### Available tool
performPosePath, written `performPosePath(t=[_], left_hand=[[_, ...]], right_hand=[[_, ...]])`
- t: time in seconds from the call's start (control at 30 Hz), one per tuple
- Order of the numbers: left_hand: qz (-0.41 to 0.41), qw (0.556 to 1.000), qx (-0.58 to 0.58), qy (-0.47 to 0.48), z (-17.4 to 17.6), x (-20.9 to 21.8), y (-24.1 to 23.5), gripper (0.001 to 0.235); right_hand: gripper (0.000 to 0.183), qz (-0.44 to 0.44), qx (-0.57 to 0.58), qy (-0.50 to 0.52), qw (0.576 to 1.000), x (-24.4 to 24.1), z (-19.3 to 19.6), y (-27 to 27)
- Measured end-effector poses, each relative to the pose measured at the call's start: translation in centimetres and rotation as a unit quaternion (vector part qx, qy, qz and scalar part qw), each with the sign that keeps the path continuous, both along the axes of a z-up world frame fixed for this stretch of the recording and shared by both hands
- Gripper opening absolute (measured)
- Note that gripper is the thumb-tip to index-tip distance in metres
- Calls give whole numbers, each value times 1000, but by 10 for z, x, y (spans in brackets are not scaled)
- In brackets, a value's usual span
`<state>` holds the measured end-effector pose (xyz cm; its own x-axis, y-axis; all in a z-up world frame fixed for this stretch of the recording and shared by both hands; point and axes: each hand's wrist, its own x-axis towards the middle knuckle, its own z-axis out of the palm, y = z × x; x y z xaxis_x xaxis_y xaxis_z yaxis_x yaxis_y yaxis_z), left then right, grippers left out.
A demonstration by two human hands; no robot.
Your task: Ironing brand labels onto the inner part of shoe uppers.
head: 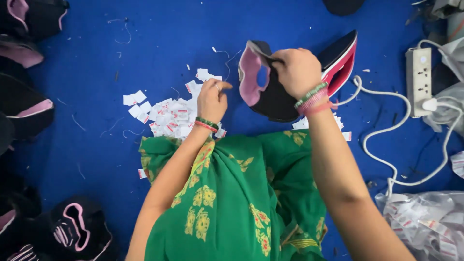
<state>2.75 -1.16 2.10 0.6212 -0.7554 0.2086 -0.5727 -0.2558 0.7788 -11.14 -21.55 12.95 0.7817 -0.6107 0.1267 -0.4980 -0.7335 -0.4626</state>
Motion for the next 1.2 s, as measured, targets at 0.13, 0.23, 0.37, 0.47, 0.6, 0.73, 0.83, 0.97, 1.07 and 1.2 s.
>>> performPosePath(t=[0.13, 0.23, 0.37, 0.47, 0.6, 0.73, 0.83, 0.97, 1.07, 1.2], left_hand=[[-49, 991, -18, -121, 5, -2, 6, 26], [-137, 966, -26, -217, -18, 1, -8, 21], [-219, 911, 34, -349, -74, -14, -44, 38], [-259, 848, 186, -424, -80, -21, -49, 68], [-265, 863, 299, -309, -73, -30, -29, 96], [-277, 882, 278, -260, -77, -32, -14, 105], [-273, 870, 316, -263, -84, -15, -31, 101], [-257, 837, 395, -279, -62, -39, -25, 98], [-283, 833, 368, -302, -66, -50, -7, 104], [-309, 833, 327, -322, -61, -43, -17, 102]], right_hand=[[20, 59, 12, 172, 983, 27, -22, -8], [19, 87, -17, 185, 979, 49, -31, -11], [23, 121, -16, 241, 963, 72, -18, -6], [23, 130, -10, 242, 962, 75, -14, -1], [26, 108, 12, 193, 975, 61, -12, 13], [23, 102, 44, 162, 981, 36, -31, 19], [26, 107, 66, 118, 985, 22, -47, 22], [21, 68, 50, 82, 993, 16, -46, 29], [19, 34, 38, 10, 999, 8, -51, 27], [18, 22, 73, -25, 997, -2, -62, 33]])
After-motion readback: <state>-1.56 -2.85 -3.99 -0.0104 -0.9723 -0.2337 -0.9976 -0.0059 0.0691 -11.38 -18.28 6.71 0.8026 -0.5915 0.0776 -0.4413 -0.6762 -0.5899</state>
